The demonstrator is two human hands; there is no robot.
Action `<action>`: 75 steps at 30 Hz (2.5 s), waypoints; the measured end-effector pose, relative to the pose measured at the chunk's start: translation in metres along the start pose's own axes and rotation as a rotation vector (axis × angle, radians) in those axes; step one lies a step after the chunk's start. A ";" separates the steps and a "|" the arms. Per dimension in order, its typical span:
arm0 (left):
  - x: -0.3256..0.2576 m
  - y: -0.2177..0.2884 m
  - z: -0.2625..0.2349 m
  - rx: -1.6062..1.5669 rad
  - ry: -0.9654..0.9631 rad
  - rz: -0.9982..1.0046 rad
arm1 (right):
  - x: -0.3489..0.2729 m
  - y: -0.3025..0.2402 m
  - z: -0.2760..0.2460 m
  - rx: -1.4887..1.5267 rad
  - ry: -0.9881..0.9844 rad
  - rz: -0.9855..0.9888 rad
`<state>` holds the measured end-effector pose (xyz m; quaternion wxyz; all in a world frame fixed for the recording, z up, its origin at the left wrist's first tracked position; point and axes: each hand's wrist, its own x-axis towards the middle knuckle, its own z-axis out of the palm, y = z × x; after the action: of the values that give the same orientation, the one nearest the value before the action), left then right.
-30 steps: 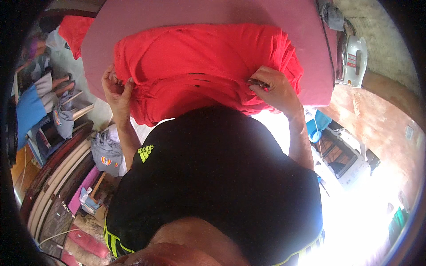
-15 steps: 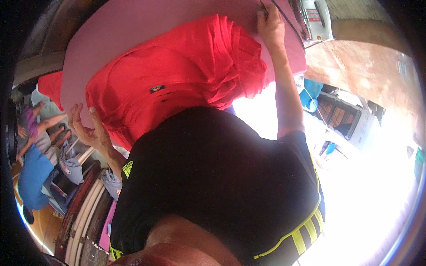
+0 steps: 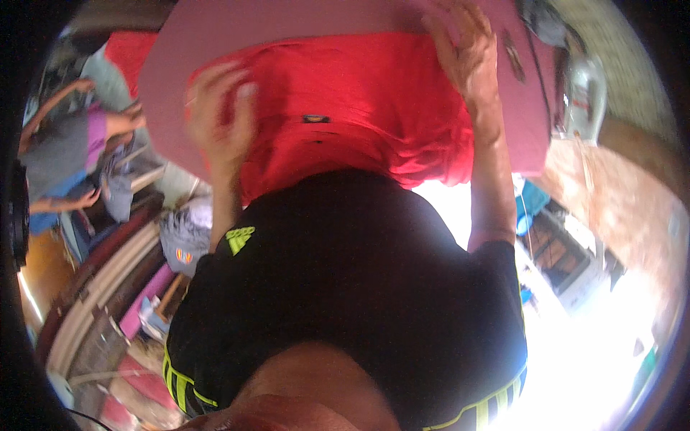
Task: The person uses a small pair of scissors to trim loose threads and fabric edges from a stack of red shirts. They handle the shirts one by one, cutting small imperfections and occasionally adjusting the pile on the table.
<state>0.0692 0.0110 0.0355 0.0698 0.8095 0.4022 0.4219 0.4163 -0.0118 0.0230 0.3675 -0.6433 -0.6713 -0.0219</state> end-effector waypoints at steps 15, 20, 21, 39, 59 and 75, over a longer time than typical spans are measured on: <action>-0.121 -0.007 -0.055 0.308 0.183 -0.379 | -0.202 0.046 -0.128 0.833 -0.927 0.908; -0.206 -0.050 -0.038 0.038 0.529 -0.868 | -0.299 0.088 -0.107 -0.012 -0.945 0.584; -0.218 -0.051 -0.034 -0.197 0.587 -0.951 | -0.294 0.093 -0.093 0.181 -0.877 0.742; -0.200 0.028 -0.018 0.461 0.459 -0.425 | -0.281 0.066 -0.026 1.234 -0.527 0.893; -0.212 -0.084 -0.050 0.035 0.327 -1.117 | -0.271 0.072 -0.040 1.065 -0.601 0.848; -0.155 -0.091 -0.079 0.559 0.366 -0.437 | -0.259 0.061 -0.040 1.022 -0.643 0.995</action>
<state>-0.0930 -0.0559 -0.0523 -0.1379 0.6042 0.6702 0.4084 0.4631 -0.2409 -0.1103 0.3722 -0.5945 -0.3042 0.6446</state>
